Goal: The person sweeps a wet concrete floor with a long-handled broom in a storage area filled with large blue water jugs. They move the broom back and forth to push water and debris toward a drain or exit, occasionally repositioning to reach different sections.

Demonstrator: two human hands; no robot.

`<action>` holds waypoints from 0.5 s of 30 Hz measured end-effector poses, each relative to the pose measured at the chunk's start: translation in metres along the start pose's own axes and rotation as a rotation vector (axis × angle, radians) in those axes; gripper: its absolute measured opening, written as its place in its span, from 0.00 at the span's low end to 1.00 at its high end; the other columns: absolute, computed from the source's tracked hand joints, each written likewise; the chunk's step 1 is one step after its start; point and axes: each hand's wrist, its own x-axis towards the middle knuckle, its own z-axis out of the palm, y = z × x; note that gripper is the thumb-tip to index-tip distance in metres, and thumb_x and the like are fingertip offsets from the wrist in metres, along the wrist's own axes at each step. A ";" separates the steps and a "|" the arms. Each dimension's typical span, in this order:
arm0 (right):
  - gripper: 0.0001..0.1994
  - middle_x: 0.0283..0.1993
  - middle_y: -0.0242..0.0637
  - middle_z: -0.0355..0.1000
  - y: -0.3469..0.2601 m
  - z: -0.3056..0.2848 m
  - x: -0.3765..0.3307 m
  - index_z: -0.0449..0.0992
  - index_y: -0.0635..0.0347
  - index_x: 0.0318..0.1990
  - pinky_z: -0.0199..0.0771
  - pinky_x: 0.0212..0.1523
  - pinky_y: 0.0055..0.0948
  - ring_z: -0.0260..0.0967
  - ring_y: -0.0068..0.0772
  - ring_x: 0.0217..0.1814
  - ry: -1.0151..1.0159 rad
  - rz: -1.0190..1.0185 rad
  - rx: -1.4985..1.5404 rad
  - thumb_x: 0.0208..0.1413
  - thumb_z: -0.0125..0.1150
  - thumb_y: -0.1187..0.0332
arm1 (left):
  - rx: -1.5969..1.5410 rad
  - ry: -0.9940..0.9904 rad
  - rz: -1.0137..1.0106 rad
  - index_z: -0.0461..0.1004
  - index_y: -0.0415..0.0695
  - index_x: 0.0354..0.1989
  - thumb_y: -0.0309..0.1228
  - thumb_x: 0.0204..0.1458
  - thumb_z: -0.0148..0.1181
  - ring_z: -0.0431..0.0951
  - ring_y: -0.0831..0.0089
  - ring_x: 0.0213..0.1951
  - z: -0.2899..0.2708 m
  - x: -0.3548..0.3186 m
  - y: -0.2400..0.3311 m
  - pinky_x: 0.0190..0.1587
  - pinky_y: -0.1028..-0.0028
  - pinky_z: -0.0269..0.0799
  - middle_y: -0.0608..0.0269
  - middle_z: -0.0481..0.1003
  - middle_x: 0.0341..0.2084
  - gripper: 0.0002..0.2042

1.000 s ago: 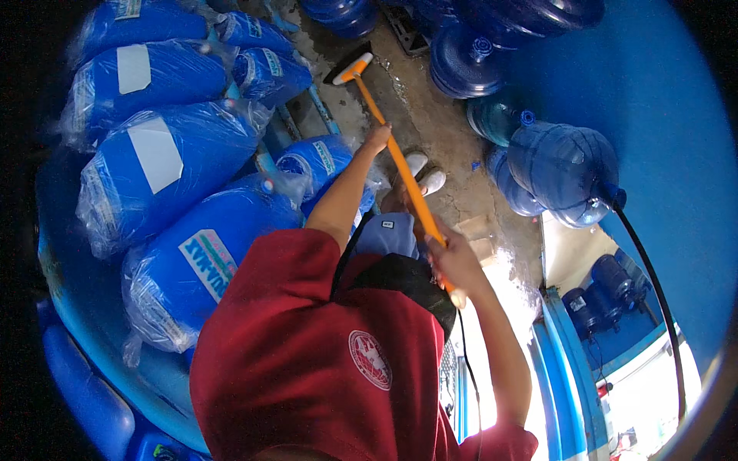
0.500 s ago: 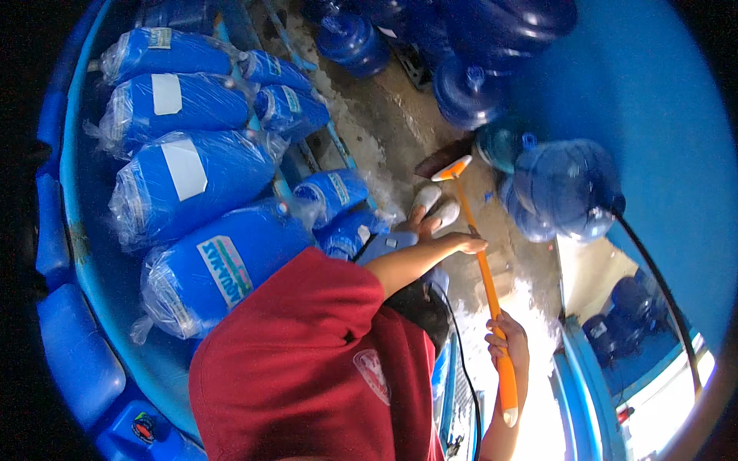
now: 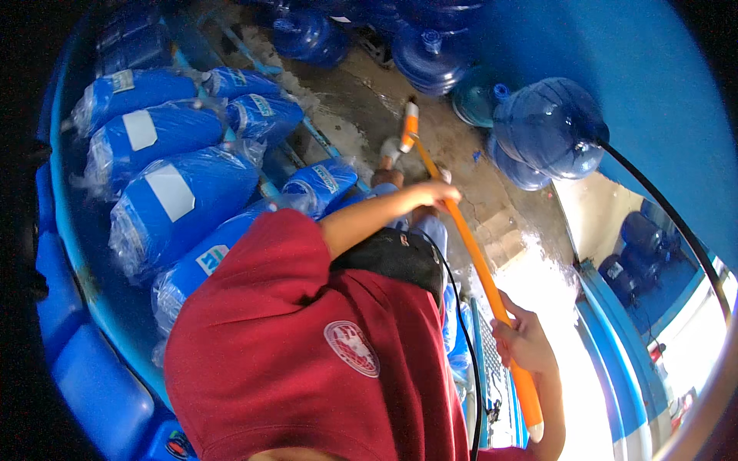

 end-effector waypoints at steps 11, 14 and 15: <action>0.27 0.26 0.31 0.64 -0.155 0.105 0.169 0.56 0.55 0.68 0.57 0.12 0.21 0.56 0.19 0.13 -0.395 -0.051 0.577 0.60 0.49 0.71 | -0.506 1.078 0.532 0.60 0.38 0.54 0.27 0.51 0.48 0.74 0.64 0.25 -0.258 -0.087 0.049 0.22 0.69 0.73 0.51 0.74 0.32 0.20; 0.26 0.26 0.29 0.63 -0.182 0.145 0.194 0.58 0.53 0.66 0.55 0.12 0.19 0.53 0.17 0.13 -0.286 -0.049 0.554 0.60 0.50 0.70 | -0.503 0.971 0.439 0.63 0.34 0.51 0.29 0.53 0.46 0.76 0.62 0.27 -0.283 -0.079 0.046 0.24 0.66 0.74 0.49 0.74 0.33 0.17; 0.25 0.25 0.28 0.62 -0.190 0.151 0.197 0.59 0.53 0.66 0.54 0.12 0.18 0.52 0.16 0.13 -0.208 -0.073 0.479 0.60 0.50 0.69 | -0.549 0.878 0.437 0.63 0.36 0.51 0.29 0.53 0.47 0.76 0.62 0.28 -0.282 -0.068 0.044 0.24 0.65 0.74 0.49 0.74 0.33 0.17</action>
